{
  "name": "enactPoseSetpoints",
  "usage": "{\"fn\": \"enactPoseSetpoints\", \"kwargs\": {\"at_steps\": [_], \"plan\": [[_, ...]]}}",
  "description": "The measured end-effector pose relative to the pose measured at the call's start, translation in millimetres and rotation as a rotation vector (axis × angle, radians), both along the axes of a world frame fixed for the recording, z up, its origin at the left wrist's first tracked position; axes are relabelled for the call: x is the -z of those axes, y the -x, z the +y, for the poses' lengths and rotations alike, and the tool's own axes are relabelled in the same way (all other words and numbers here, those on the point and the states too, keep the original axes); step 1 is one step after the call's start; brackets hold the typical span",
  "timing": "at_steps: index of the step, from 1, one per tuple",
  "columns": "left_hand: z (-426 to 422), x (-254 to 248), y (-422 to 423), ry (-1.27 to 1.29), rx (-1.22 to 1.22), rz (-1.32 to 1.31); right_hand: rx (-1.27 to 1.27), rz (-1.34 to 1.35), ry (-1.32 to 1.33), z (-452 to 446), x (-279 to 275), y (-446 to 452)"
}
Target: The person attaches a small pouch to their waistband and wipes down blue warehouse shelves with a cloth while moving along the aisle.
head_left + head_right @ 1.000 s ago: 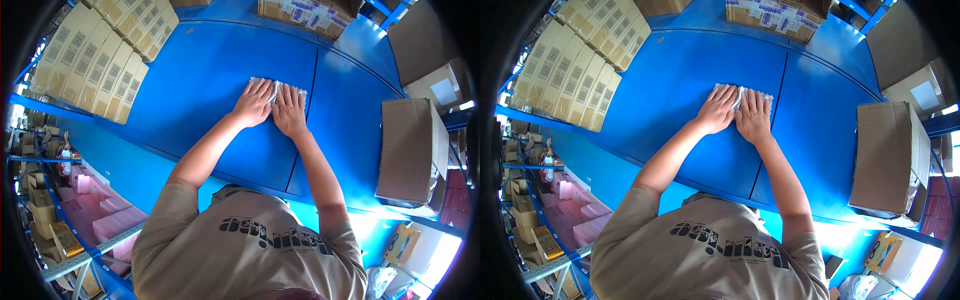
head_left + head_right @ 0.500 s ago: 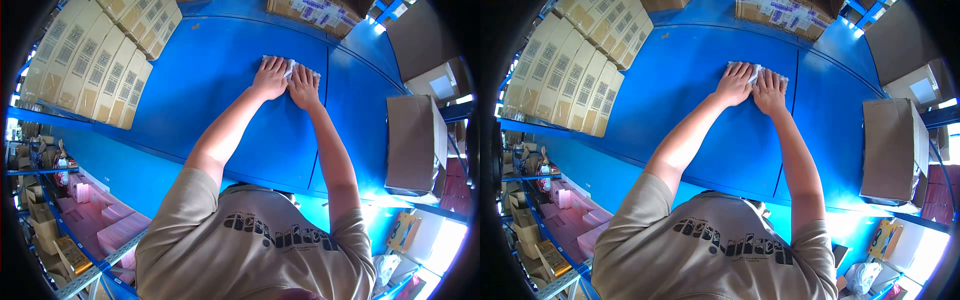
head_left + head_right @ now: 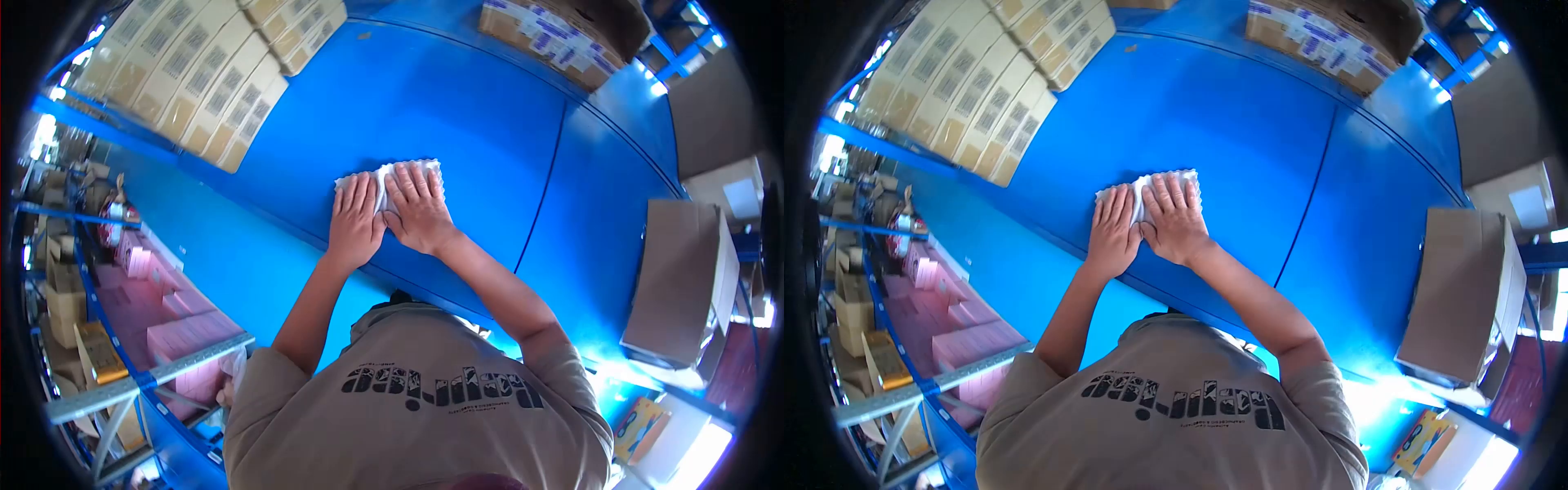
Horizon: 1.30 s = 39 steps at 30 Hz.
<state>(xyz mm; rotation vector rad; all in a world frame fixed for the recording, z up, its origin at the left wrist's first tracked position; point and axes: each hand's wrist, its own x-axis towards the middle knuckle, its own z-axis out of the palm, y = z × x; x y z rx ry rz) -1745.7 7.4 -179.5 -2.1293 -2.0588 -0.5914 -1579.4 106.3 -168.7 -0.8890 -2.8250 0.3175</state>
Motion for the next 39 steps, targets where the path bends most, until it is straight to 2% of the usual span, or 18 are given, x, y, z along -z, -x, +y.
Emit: {"fn": "enactPoseSetpoints", "kwargs": {"at_steps": [7,10,12,19,26,31,39], "plan": [[-12.3,1.3,-14.3,-0.068,-0.267,0.019,-0.167,-0.107,-0.039,7.8,-1.8,22.4],[-19.7,10.7,-23.4,-0.080,-0.348,0.037,-0.244,-0.003,-0.057,11.2,2.2,19.6],[-19.6,14.6,-20.5,-0.100,-0.341,0.044,-0.231,0.093,-0.076,10.5,4.8,17.6],[-15.5,5.3,-6.8,-0.115,-0.304,-0.006,-0.212,0.070,-0.115,10.4,4.7,27.7],[15.2,4.6,80.9,-0.206,-0.146,-0.009,-0.099,0.067,-0.050,23.6,10.4,97.4],[22.9,6.0,128.6,-0.258,-0.143,-0.033,-0.027,0.006,-0.050,28.4,7.3,145.5],[-28.8,3.3,187.0,-0.270,-0.124,-0.098,0.015,-0.002,-0.033,-28.4,5.5,201.3]]}}
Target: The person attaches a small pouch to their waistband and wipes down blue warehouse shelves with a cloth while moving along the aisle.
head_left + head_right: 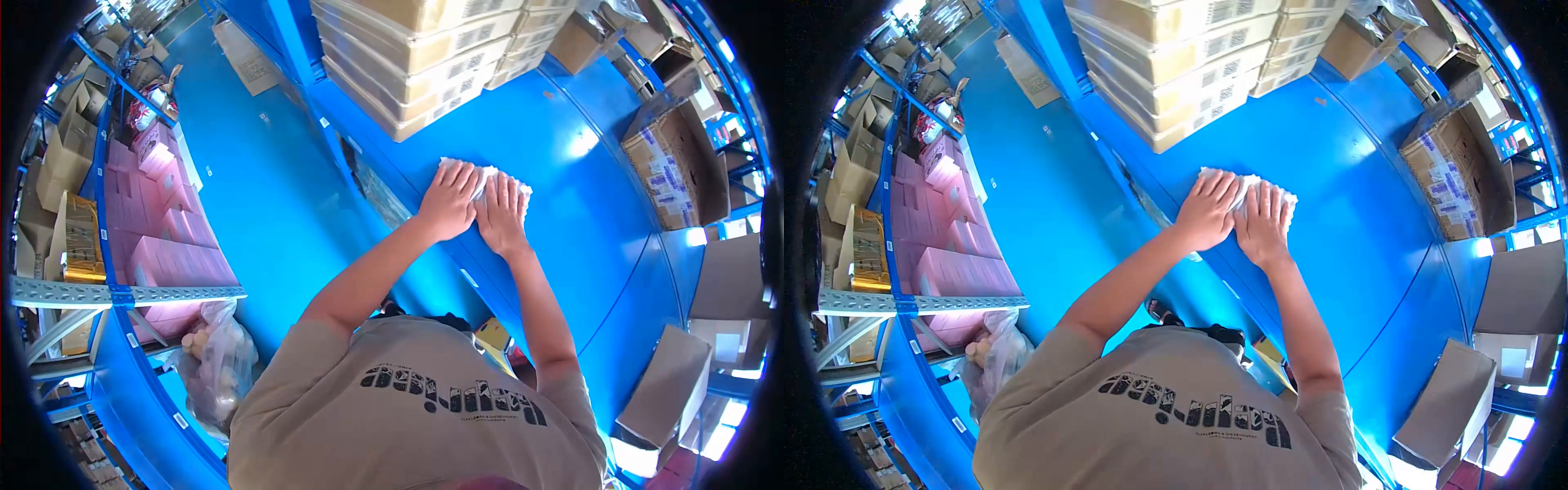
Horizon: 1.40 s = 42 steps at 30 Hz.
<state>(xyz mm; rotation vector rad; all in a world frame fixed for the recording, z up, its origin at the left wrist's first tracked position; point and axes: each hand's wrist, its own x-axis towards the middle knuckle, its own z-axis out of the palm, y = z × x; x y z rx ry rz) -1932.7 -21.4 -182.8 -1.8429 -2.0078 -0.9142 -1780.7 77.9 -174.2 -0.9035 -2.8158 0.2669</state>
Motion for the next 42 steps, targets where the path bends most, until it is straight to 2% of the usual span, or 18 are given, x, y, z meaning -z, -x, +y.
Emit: {"fn": "enactPoseSetpoints", "kwargs": {"at_steps": [4,12,28,31,35,38,42], "plan": [[-57.7,-4.5,18.2,0.000,0.019,0.001,-0.071,0.018,0.016,-51.4,2.8,17.5],[-102.0,-4.0,35.5,0.009,0.057,-0.066,-0.135,0.049,-0.087,-94.6,3.9,34.5],[-139.1,-12.0,99.9,0.144,-0.112,-0.099,-0.349,0.094,-0.091,-105.3,-2.3,121.2],[-136.6,-0.3,110.6,0.164,-0.183,-0.104,-0.480,0.145,-0.160,-98.5,0.8,137.5],[-133.7,4.5,114.9,0.132,-0.200,-0.134,-0.499,0.184,-0.184,-91.7,8.1,151.9],[-127.9,8.5,113.2,0.202,-0.231,-0.127,-0.485,0.107,-0.154,-85.8,8.7,155.4],[-124.7,11.9,110.9,0.130,-0.292,-0.155,-0.571,0.158,-0.078,-74.9,9.5,156.9]]}}
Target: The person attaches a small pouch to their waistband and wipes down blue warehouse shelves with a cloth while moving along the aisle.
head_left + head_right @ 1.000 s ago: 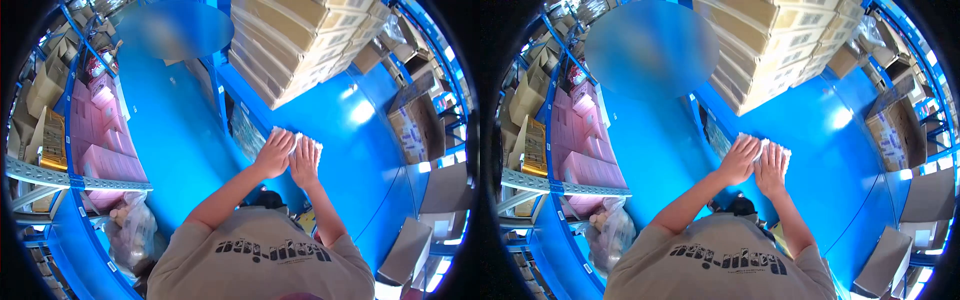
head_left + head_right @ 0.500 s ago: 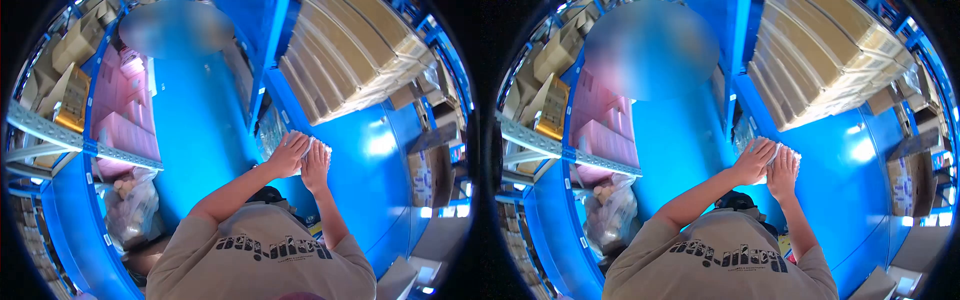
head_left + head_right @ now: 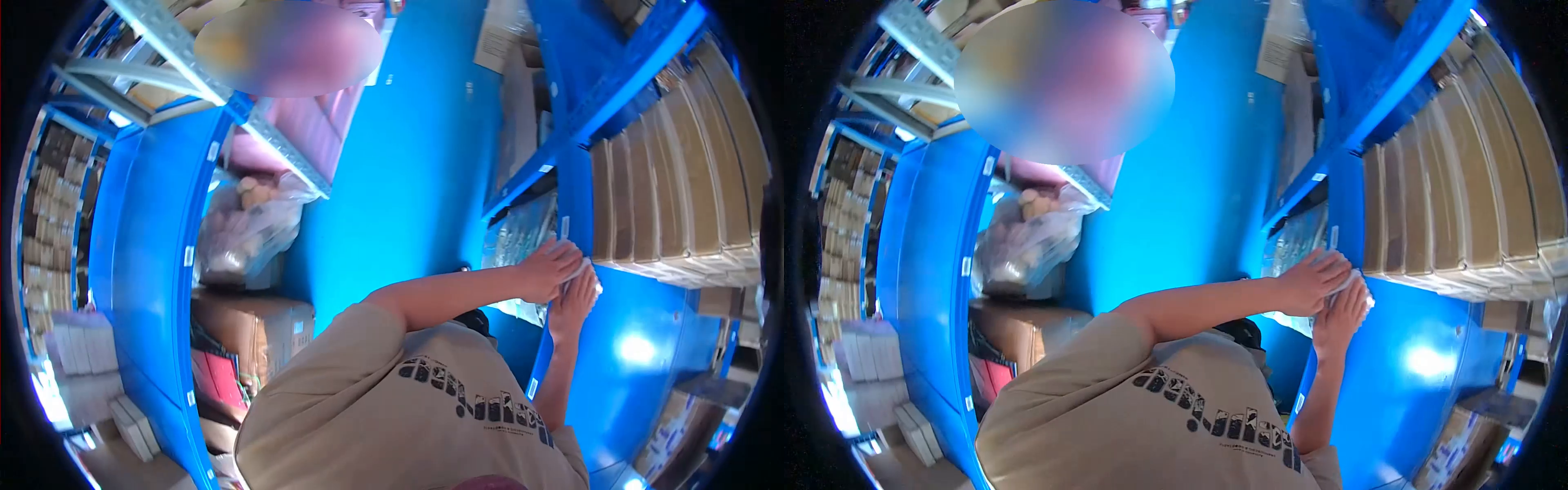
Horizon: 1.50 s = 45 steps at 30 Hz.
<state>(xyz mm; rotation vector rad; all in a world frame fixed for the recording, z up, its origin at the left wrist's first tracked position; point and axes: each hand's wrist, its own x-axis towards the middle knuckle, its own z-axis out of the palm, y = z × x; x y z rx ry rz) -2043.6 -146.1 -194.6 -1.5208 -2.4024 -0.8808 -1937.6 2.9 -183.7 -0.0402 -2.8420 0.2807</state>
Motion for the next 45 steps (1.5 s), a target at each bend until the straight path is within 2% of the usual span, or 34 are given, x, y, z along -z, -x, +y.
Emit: {"fn": "enactPoseSetpoints", "kwargs": {"at_steps": [11,13,16,19,22,23,24,26,31,33,36,38,41,43,45], "plan": [[6.5,10.4,-22.7,-0.095,-0.072,-0.033,-0.057,-0.072,0.187,26.8,8.1,-16.3],[1.9,3.1,-22.8,-0.067,-0.064,-0.053,-0.095,-0.039,0.244,21.4,-2.2,-21.8],[8.2,25.2,-23.0,-0.127,-0.035,-0.006,-0.103,-0.035,0.354,20.2,-10.1,-23.4],[-19.9,14.2,-10.0,-0.106,-0.033,-0.059,-0.145,-0.052,0.388,-1.8,-33.5,-4.6],[-62.6,6.1,-0.2,-0.017,0.005,-0.230,-0.224,-0.077,0.434,-25.0,-56.2,17.2],[-77.1,7.2,3.6,-0.027,-0.009,-0.267,-0.276,-0.197,0.440,-36.0,-68.8,29.8],[-90.0,11.6,5.7,-0.024,-0.037,-0.262,-0.332,-0.320,0.441,-48.6,-82.7,44.1],[-114.3,17.4,1.6,-0.016,-0.155,-0.449,-0.437,-0.575,0.435,-69.9,-98.2,70.8],[-170.3,16.0,-20.9,-0.218,-0.451,-0.708,-0.738,-0.563,0.395,-114.1,-60.1,129.0],[-198.9,17.5,-21.2,-0.189,-0.529,-0.638,-0.775,-0.654,0.310,-145.4,-55.2,145.4],[-241.2,31.9,-27.3,-0.116,-0.742,-0.466,-0.880,-0.620,0.194,-196.2,-16.8,164.5],[-278.0,46.0,-34.5,-0.067,-0.862,-0.348,-0.986,-0.623,0.185,-241.7,-11.4,174.0],[-353.6,7.4,-43.3,-0.015,-0.909,-0.385,-1.104,-0.644,0.208,-322.2,-28.0,178.9],[-408.9,10.0,-48.2,0.051,-1.030,-0.287,-1.275,-0.513,0.161,-379.4,-26.4,190.7],[-472.2,-20.8,-56.7,0.024,-1.106,-0.163,-1.305,-0.415,0.229,-450.9,-61.3,185.7]]}}
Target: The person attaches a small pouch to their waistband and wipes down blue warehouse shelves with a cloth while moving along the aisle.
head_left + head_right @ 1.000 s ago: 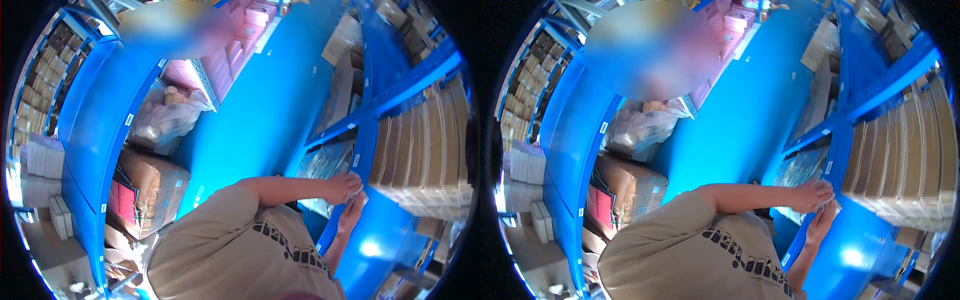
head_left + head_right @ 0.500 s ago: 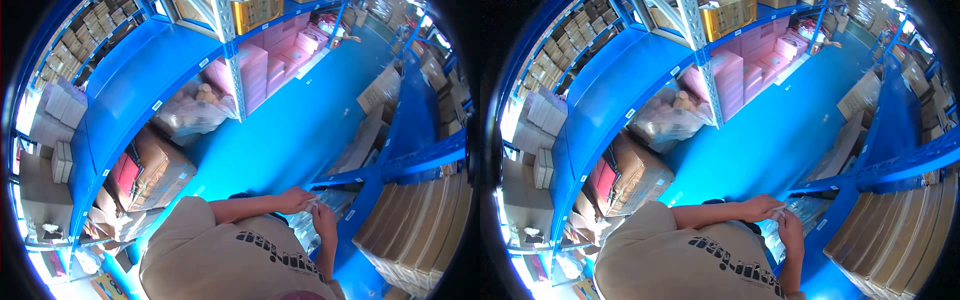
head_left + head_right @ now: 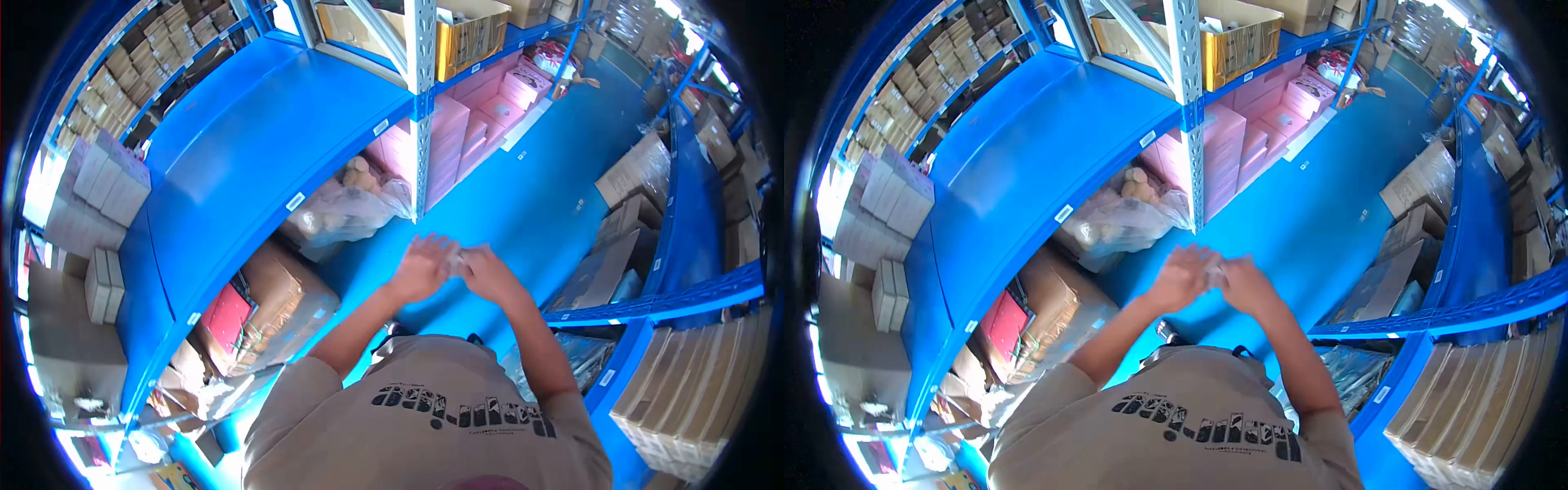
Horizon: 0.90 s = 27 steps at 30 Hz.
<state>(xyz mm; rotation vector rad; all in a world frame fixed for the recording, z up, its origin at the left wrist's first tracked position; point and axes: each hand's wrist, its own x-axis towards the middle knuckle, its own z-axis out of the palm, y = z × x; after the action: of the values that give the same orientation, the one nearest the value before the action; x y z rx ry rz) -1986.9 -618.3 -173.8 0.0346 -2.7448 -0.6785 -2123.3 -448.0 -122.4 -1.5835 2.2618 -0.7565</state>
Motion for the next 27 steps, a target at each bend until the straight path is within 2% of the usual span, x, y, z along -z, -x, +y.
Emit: {"fn": "enactPoseSetpoints", "kwargs": {"at_steps": [1,3,4,7,10,11,12,15,16,17,21,27], "plan": [[-34.7,-23.3,-2.7,-0.005,-0.006,0.027,-0.032,0.038,0.117,-33.1,-16.8,-2.4],[-93.5,-65.9,-14.0,0.150,-0.111,0.153,-0.034,0.111,0.229,-98.5,-54.4,-10.9],[-121.4,-92.3,-20.6,0.089,-0.086,0.217,-0.117,0.201,0.395,-130.5,-64.8,-9.1],[-177.3,-146.8,-45.9,0.314,-0.320,0.230,-0.228,0.291,0.553,-222.8,-93.8,-15.7],[-231.5,-164.8,-59.4,0.400,-0.414,0.275,-0.241,0.349,0.701,-304.6,-104.2,-27.5],[-248.1,-163.8,-64.5,0.432,-0.477,0.308,-0.258,0.384,0.760,-323.4,-101.2,-31.6],[-273.8,-133.5,-71.6,0.435,-0.478,0.306,-0.258,0.381,0.762,-340.4,-85.2,-33.6],[-334.6,-46.0,-73.9,0.411,-0.569,0.062,-0.231,0.536,0.631,-404.6,8.6,-37.3],[-361.0,-19.3,-82.9,0.406,-0.601,-0.018,-0.223,0.588,0.594,-422.3,18.7,-40.0],[-368.0,-28.3,-83.1,0.414,-0.613,-0.015,-0.232,0.589,0.607,-434.3,11.7,-39.0],[-352.9,-31.2,-85.5,0.316,-0.654,-0.060,-0.352,0.530,0.349,-438.9,12.8,-31.0],[-390.9,-29.3,-71.8,0.137,-0.644,-0.122,-0.353,0.360,0.279,-462.8,12.8,12.0]]}}
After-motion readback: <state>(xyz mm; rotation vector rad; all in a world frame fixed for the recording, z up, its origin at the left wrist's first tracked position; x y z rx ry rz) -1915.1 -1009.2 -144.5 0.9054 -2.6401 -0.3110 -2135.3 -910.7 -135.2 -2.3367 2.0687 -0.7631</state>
